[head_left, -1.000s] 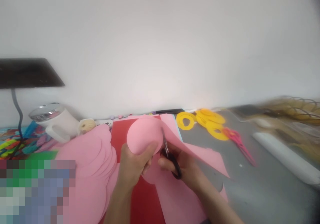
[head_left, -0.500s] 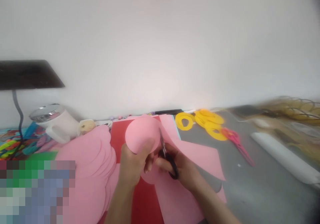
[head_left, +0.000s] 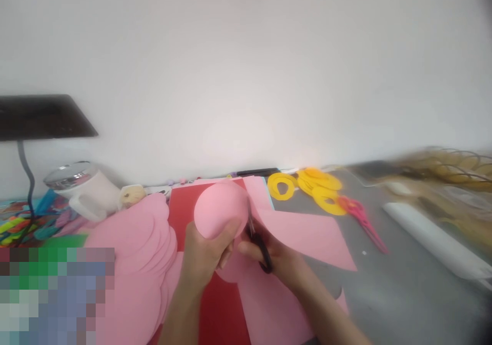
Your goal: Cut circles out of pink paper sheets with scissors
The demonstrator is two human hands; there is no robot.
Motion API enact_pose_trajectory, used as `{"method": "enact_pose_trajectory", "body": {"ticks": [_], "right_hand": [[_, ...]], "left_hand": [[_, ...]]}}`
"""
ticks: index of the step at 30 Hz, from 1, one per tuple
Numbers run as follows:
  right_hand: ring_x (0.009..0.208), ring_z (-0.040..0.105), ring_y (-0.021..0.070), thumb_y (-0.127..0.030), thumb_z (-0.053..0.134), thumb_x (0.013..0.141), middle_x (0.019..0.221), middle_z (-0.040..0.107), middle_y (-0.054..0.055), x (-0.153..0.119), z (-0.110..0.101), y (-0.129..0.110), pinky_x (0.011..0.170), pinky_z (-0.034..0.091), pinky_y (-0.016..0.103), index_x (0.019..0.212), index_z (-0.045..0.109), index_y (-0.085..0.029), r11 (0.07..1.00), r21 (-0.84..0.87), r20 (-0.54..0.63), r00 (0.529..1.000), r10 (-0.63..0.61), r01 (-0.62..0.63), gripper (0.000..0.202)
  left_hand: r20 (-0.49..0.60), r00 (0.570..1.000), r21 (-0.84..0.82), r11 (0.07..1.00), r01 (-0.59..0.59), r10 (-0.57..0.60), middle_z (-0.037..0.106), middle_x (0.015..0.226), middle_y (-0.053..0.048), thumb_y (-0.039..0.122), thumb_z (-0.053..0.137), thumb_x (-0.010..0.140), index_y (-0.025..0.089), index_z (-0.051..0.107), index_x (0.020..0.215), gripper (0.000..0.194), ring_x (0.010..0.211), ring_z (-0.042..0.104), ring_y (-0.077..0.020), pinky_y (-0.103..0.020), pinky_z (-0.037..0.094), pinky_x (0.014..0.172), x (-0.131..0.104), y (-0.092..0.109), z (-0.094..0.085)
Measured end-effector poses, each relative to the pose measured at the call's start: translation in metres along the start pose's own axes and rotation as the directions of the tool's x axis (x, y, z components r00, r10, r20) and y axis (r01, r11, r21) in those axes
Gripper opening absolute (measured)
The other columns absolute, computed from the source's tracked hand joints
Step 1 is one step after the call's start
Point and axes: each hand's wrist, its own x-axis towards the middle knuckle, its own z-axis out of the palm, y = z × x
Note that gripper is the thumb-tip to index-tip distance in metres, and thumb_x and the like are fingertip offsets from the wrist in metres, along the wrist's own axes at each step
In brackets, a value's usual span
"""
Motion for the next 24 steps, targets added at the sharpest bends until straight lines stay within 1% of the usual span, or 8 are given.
{"method": "enact_pose_trajectory", "body": {"ticks": [3, 6, 9, 14, 19, 24], "right_hand": [[0.065, 0.040, 0.0159, -0.047, 0.071, 0.079, 0.065, 0.043, -0.003, -0.0004, -0.0005, 0.0017, 0.059, 0.038, 0.029, 0.069, 0.048, -0.023, 1.000, -0.017, 0.005, 1.000, -0.007, 0.007, 0.035], [0.064, 0.042, 0.0154, -0.044, 0.071, 0.079, 0.067, 0.046, -0.003, 0.0002, -0.0018, 0.0029, 0.060, 0.040, 0.029, 0.075, 0.051, -0.023, 0.998, -0.054, -0.019, 0.999, -0.033, 0.032, 0.030], [0.064, 0.041, 0.0154, -0.044, 0.070, 0.081, 0.067, 0.045, -0.003, 0.0010, -0.0017, 0.0028, 0.059, 0.039, 0.028, 0.081, 0.051, -0.023, 0.996, -0.078, -0.018, 0.999, -0.049, 0.048, 0.029], [0.065, 0.039, 0.0141, -0.048, 0.070, 0.080, 0.066, 0.041, -0.003, 0.0016, -0.0004, 0.0046, 0.058, 0.037, 0.027, 0.067, 0.043, -0.022, 0.999, -0.015, 0.007, 0.999, -0.040, 0.040, 0.040], [0.063, 0.035, 0.0132, -0.047, 0.074, 0.077, 0.066, 0.038, -0.004, 0.0015, 0.0005, 0.0075, 0.056, 0.033, 0.026, 0.064, 0.040, -0.022, 0.999, 0.033, 0.001, 1.000, -0.012, 0.012, 0.044], [0.062, 0.032, 0.0126, -0.048, 0.076, 0.073, 0.064, 0.036, -0.004, 0.0012, 0.0021, 0.0033, 0.054, 0.030, 0.025, 0.064, 0.041, -0.022, 0.997, 0.074, -0.011, 0.999, 0.038, -0.037, 0.045]], "left_hand": [[-0.004, 1.000, -0.013, 1.000, -0.006, 0.006, 0.035, 0.030, 0.004, 0.035, 0.066, 0.070, 0.021, 0.040, 0.032, 0.048, 0.029, 0.032, -0.0062, -0.024, 0.031, 0.038, -0.0009, 0.0007, 0.0006], [0.002, 1.000, -0.038, 0.999, 0.003, -0.003, 0.035, 0.030, 0.005, 0.035, 0.067, 0.068, 0.020, 0.040, 0.034, 0.046, 0.029, 0.031, -0.0057, -0.023, 0.028, 0.037, -0.0018, 0.0012, 0.0020], [0.001, 1.000, -0.039, 0.999, 0.009, -0.009, 0.035, 0.031, 0.005, 0.035, 0.068, 0.068, 0.020, 0.040, 0.035, 0.046, 0.030, 0.031, -0.0053, -0.023, 0.027, 0.037, -0.0024, 0.0011, 0.0029], [0.003, 1.000, -0.035, 0.999, -0.004, 0.004, 0.034, 0.030, 0.005, 0.038, 0.066, 0.069, 0.021, 0.039, 0.034, 0.047, 0.030, 0.030, -0.0052, -0.024, 0.030, 0.038, -0.0027, 0.0001, 0.0028], [0.002, 1.000, -0.024, 1.000, -0.007, 0.007, 0.032, 0.030, 0.006, 0.037, 0.064, 0.070, 0.021, 0.038, 0.034, 0.047, 0.030, 0.029, -0.0051, -0.024, 0.029, 0.038, -0.0031, 0.0018, 0.0028], [0.002, 1.000, -0.007, 1.000, -0.003, 0.003, 0.031, 0.030, 0.006, 0.036, 0.064, 0.069, 0.022, 0.037, 0.033, 0.047, 0.030, 0.029, -0.0053, -0.024, 0.030, 0.039, -0.0035, 0.0048, 0.0022]]}}
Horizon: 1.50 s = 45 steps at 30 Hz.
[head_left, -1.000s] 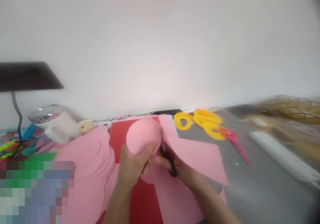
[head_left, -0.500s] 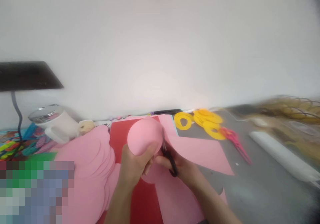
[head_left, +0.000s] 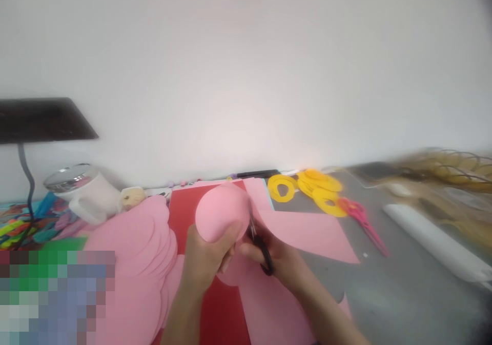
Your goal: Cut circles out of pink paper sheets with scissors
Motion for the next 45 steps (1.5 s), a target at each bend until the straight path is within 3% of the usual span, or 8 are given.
{"method": "enact_pose_trajectory", "body": {"ticks": [9, 17, 28, 33, 37, 45], "right_hand": [[0.062, 0.035, 0.0127, -0.051, 0.076, 0.070, 0.064, 0.038, -0.004, -0.001, 0.001, -0.006, 0.053, 0.031, 0.025, 0.065, 0.043, -0.021, 0.999, -0.012, -0.013, 0.999, 0.042, -0.042, 0.045], [0.059, 0.037, 0.0124, -0.047, 0.079, 0.067, 0.066, 0.042, -0.005, -0.002, 0.002, 0.001, 0.052, 0.033, 0.025, 0.095, 0.058, -0.021, 0.996, 0.032, -0.075, 0.993, 0.090, -0.088, 0.043], [0.056, 0.043, 0.0107, -0.038, 0.083, 0.064, 0.061, 0.047, -0.005, -0.004, 0.004, -0.001, 0.053, 0.037, 0.023, 0.076, 0.057, -0.020, 0.981, 0.144, -0.069, 0.987, 0.143, -0.132, 0.034], [0.054, 0.043, 0.0105, -0.041, 0.081, 0.065, 0.058, 0.046, -0.006, -0.002, 0.007, -0.008, 0.055, 0.039, 0.025, 0.080, 0.060, -0.019, 0.979, 0.126, -0.025, 0.986, 0.167, -0.162, 0.034], [0.052, 0.037, 0.0098, -0.050, 0.079, 0.067, 0.056, 0.043, -0.006, -0.001, 0.007, -0.012, 0.050, 0.033, 0.024, 0.075, 0.060, -0.018, 0.994, 0.076, 0.037, 0.996, 0.082, -0.085, 0.038], [0.054, 0.034, 0.0094, -0.049, 0.081, 0.066, 0.058, 0.041, -0.006, 0.001, 0.003, -0.013, 0.049, 0.031, 0.023, 0.071, 0.052, -0.019, 0.999, 0.036, 0.000, 0.999, 0.041, -0.041, 0.043]], "left_hand": [[-0.012, 1.000, 0.014, 1.000, 0.002, -0.001, 0.032, 0.030, 0.005, 0.038, 0.065, 0.069, 0.021, 0.037, 0.032, 0.049, 0.030, 0.030, -0.0056, -0.023, 0.031, 0.038, 0.002, -0.002, -0.002], [-0.028, 0.999, 0.042, 0.999, 0.017, -0.016, 0.034, 0.031, 0.004, 0.041, 0.064, 0.068, 0.021, 0.037, 0.032, 0.049, 0.030, 0.031, -0.0057, -0.023, 0.030, 0.038, 0.002, -0.001, -0.003], [-0.017, 1.000, 0.016, 1.000, -0.009, 0.009, 0.031, 0.029, 0.005, 0.038, 0.066, 0.068, 0.021, 0.036, 0.031, 0.051, 0.031, 0.029, -0.0053, -0.023, 0.029, 0.039, 0.004, -0.005, -0.004], [0.019, 0.999, -0.076, 0.997, -0.034, 0.035, 0.035, 0.030, 0.005, 0.038, 0.065, 0.071, 0.020, 0.040, 0.035, 0.048, 0.029, 0.030, -0.0050, -0.022, 0.024, 0.037, 0.005, -0.008, -0.004], [-0.033, 0.999, -0.080, 0.997, 0.009, -0.011, 0.034, 0.030, 0.005, 0.038, 0.068, 0.069, 0.020, 0.040, 0.035, 0.048, 0.029, 0.029, -0.0050, -0.022, 0.026, 0.036, 0.005, -0.007, -0.004], [-0.035, 0.999, 0.008, 0.999, 0.041, -0.040, 0.033, 0.028, 0.005, 0.036, 0.070, 0.067, 0.021, 0.037, 0.031, 0.051, 0.028, 0.030, -0.0048, -0.023, 0.030, 0.037, 0.003, -0.003, -0.005]]}}
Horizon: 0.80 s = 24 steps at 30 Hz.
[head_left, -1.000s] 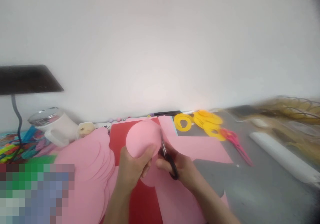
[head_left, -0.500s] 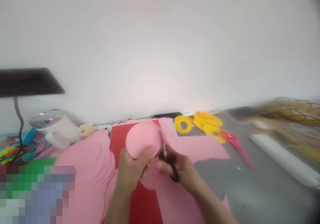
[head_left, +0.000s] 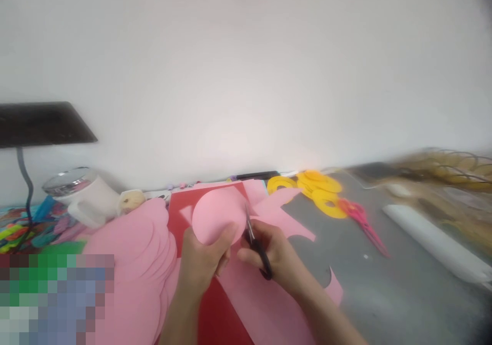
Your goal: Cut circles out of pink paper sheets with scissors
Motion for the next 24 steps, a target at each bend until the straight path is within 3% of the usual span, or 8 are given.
{"method": "enact_pose_trajectory", "body": {"ticks": [12, 24], "right_hand": [[0.052, 0.037, 0.0112, -0.056, 0.080, 0.065, 0.057, 0.043, -0.006, 0.0011, 0.0034, 0.0015, 0.052, 0.034, 0.026, 0.078, 0.057, -0.019, 0.997, 0.069, 0.031, 0.999, 0.032, -0.034, 0.045], [0.053, 0.050, 0.0154, -0.058, 0.080, 0.065, 0.056, 0.053, -0.002, 0.0026, 0.0031, 0.0027, 0.054, 0.041, 0.029, 0.080, 0.062, -0.019, 0.995, 0.081, 0.032, 0.998, 0.058, -0.060, 0.045]], "left_hand": [[0.028, 0.999, -0.045, 0.999, -0.028, 0.030, 0.032, 0.028, 0.005, 0.038, 0.065, 0.070, 0.021, 0.037, 0.033, 0.050, 0.026, 0.027, -0.0042, -0.022, 0.023, 0.034, 0.0004, -0.0014, 0.0034], [0.042, 0.999, -0.061, 0.998, -0.004, 0.007, 0.032, 0.028, 0.005, 0.036, 0.067, 0.070, 0.020, 0.038, 0.032, 0.050, 0.027, 0.026, -0.0038, -0.022, 0.026, 0.035, 0.0012, -0.0030, 0.0029]]}}
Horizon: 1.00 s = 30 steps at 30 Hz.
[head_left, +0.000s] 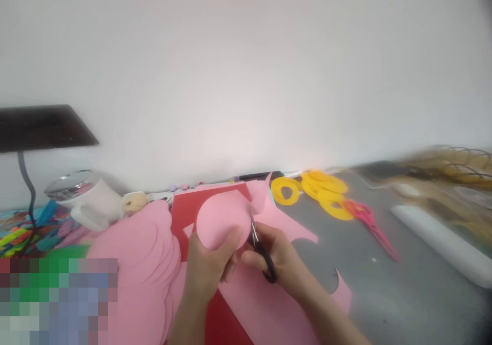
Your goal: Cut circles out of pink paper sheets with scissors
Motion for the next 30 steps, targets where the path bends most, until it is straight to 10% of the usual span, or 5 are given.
{"method": "enact_pose_trajectory", "body": {"ticks": [30], "right_hand": [[0.057, 0.029, 0.0100, -0.053, 0.075, 0.071, 0.060, 0.040, -0.005, -0.0023, -0.0014, 0.0011, 0.053, 0.024, 0.024, 0.074, 0.058, -0.016, 0.997, -0.049, 0.002, 0.998, -0.059, 0.059, 0.041]], "left_hand": [[0.018, 1.000, 0.031, 0.999, -0.023, 0.022, 0.031, 0.029, 0.005, 0.038, 0.065, 0.070, 0.021, 0.036, 0.033, 0.051, 0.028, 0.027, -0.0047, -0.024, 0.026, 0.036, 0.0016, 0.0006, -0.0036]]}}
